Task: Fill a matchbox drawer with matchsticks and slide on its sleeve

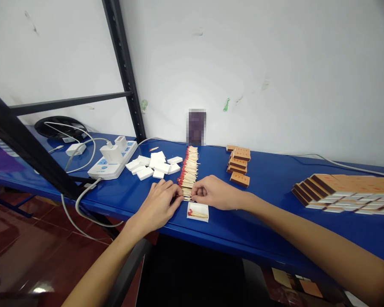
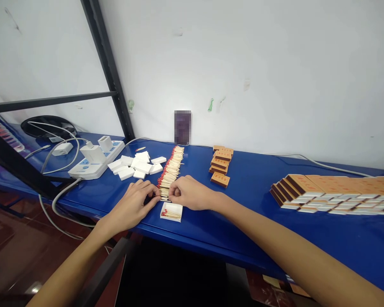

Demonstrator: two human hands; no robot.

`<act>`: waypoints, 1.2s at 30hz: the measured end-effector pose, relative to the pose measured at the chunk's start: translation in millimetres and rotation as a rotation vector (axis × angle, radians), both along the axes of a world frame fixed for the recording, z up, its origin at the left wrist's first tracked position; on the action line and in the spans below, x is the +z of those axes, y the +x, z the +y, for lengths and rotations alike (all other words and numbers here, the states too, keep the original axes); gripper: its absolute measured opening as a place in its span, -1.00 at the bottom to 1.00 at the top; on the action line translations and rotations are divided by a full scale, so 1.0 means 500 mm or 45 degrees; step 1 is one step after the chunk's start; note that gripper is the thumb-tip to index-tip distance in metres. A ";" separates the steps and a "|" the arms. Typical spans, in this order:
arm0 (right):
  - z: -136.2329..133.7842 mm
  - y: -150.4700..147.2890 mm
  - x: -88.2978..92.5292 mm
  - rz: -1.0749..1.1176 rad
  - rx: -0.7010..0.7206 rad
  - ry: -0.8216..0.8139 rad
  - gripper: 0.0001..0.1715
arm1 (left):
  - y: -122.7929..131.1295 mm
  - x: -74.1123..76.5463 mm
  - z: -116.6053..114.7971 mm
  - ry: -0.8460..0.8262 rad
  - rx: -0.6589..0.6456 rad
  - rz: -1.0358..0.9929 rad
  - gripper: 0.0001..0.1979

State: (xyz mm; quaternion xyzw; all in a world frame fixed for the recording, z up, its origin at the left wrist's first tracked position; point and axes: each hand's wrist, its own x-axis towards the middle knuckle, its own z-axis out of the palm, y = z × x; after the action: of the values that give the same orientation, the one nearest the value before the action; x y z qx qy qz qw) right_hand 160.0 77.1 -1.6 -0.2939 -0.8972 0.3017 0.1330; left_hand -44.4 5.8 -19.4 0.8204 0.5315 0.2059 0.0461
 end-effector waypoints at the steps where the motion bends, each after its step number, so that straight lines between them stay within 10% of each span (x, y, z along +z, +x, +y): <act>1: 0.000 0.006 -0.001 -0.003 -0.012 -0.002 -0.86 | -0.001 0.000 0.000 0.002 0.001 0.002 -0.79; 12: -0.045 0.067 0.014 0.098 -0.047 -0.131 -0.92 | 0.001 0.006 -0.009 0.062 0.002 0.034 -0.86; 36: -0.073 0.059 0.025 0.265 0.048 0.347 -0.84 | 0.004 0.013 -0.011 0.121 -0.311 0.043 -0.83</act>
State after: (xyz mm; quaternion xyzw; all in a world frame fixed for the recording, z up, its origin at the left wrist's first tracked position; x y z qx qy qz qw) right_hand 189.4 40.8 11.0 -0.2237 -0.9165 0.2083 0.2581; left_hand -42.5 0.1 -12.9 0.8836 0.4179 0.2100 0.0231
